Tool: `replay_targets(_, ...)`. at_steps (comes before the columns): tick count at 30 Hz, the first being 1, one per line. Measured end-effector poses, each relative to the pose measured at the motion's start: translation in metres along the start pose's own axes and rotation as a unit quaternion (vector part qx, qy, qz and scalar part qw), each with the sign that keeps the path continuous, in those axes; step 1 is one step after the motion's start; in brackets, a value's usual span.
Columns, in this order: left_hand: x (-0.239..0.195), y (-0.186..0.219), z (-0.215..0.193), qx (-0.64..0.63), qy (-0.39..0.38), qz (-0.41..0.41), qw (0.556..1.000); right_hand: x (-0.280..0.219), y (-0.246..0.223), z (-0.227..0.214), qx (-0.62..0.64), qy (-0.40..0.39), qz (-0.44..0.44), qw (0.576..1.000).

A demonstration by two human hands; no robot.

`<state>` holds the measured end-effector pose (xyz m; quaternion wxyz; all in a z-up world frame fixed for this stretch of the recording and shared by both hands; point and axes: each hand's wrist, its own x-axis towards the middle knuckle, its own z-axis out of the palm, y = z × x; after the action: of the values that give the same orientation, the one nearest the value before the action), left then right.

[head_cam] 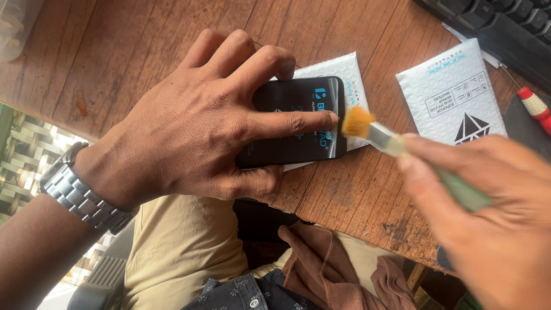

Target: The person wipes a black rectangular electronic device with a brown cloth, then uses a brush and tweezers to clean the edges and surface. The device is handled and turned over during the process.

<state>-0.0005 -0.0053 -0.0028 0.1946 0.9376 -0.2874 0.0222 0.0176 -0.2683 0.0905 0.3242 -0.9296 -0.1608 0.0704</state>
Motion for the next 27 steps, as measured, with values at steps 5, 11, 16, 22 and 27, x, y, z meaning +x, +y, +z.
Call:
replay_targets(5,0.001,0.001,-0.001,0.006,0.004,0.003,1.0,0.012,0.006,0.015,-0.055,0.042,-0.075,0.995)
replay_targets(11,0.001,0.0,-0.003,-0.005,-0.03,-0.002,1.0,0.007,-0.002,-0.002,-0.014,0.035,-0.042,0.998)
replay_targets(16,0.002,0.001,-0.002,0.012,-0.015,-0.001,1.0,0.01,-0.005,0.013,-0.074,0.036,-0.078,0.993)
replay_targets(22,0.001,0.0,-0.003,0.01,-0.014,0.003,1.0,0.013,0.007,0.001,-0.015,0.073,-0.079,0.994)
replay_targets(27,0.0,-0.001,-0.002,0.012,-0.027,0.001,1.0,0.001,0.003,0.005,0.025,0.001,-0.014,1.0)
